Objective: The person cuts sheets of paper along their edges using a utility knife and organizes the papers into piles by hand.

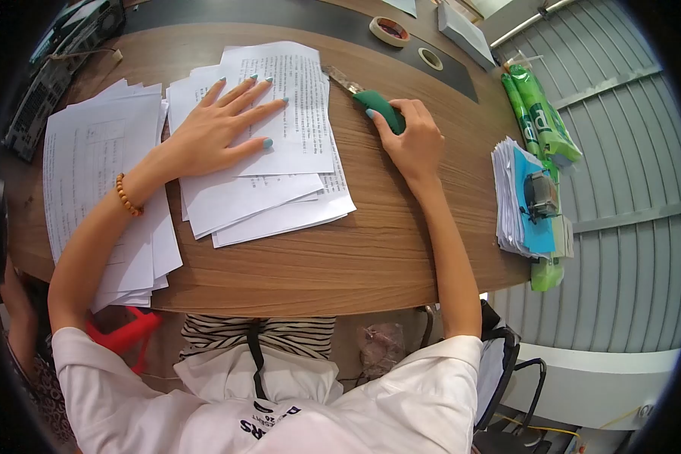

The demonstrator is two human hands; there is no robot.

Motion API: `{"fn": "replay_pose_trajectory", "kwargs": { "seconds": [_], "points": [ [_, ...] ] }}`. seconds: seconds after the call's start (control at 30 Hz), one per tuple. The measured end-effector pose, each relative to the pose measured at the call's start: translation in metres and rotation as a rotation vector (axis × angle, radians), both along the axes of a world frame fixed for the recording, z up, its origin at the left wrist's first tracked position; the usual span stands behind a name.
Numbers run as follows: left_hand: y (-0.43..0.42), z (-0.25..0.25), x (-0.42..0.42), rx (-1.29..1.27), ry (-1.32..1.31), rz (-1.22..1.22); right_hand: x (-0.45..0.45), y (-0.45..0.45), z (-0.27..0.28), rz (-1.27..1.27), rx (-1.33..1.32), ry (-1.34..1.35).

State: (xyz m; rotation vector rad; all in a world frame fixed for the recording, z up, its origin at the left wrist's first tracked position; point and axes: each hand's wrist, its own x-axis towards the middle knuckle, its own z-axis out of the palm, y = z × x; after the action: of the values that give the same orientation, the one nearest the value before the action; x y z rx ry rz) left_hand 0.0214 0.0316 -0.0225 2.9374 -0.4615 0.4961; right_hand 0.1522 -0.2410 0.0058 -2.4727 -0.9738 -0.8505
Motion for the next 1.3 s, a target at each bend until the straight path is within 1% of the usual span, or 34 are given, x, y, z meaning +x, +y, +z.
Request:
{"fn": "replay_pose_trajectory", "kwargs": {
  "seconds": [0.03,0.1,0.37,0.43,0.5,0.6,0.67,0.77,0.93,1.1,1.23,1.3],
  "points": [
    [-0.001,0.003,0.000,0.005,0.000,-0.006,0.000,0.003,0.000,0.021,0.005,0.018],
    [0.000,0.008,-0.001,0.028,0.110,0.023,-0.002,0.008,-0.001,0.036,0.023,0.035],
    [0.000,0.006,0.000,0.001,0.104,0.022,-0.006,-0.009,0.000,0.108,0.085,0.152],
    [-0.001,0.003,0.000,0.002,0.101,0.022,-0.006,-0.013,0.002,0.122,0.097,0.157],
    [0.001,0.003,0.001,-0.056,0.037,-0.001,-0.004,-0.015,0.003,0.131,0.116,0.160],
    [0.002,0.005,0.001,-0.086,0.047,-0.015,-0.002,-0.013,0.004,0.121,0.151,0.152],
    [0.003,0.009,0.001,-0.085,0.067,-0.024,-0.004,-0.008,0.005,0.106,0.077,0.159],
    [0.005,0.011,0.002,-0.098,0.091,-0.045,-0.003,-0.002,0.003,0.103,0.081,0.183],
    [0.007,0.013,0.002,-0.139,0.104,-0.083,0.002,0.011,0.006,0.105,0.080,0.144],
    [0.006,0.012,0.001,-0.115,0.079,-0.064,0.016,0.018,0.005,0.109,0.105,0.076],
    [0.005,0.015,0.000,-0.106,0.107,-0.074,0.025,0.018,0.005,0.098,0.117,0.062],
    [0.004,0.017,-0.001,-0.117,0.162,-0.074,0.025,0.012,0.008,0.090,0.144,0.049]
  ]
}}
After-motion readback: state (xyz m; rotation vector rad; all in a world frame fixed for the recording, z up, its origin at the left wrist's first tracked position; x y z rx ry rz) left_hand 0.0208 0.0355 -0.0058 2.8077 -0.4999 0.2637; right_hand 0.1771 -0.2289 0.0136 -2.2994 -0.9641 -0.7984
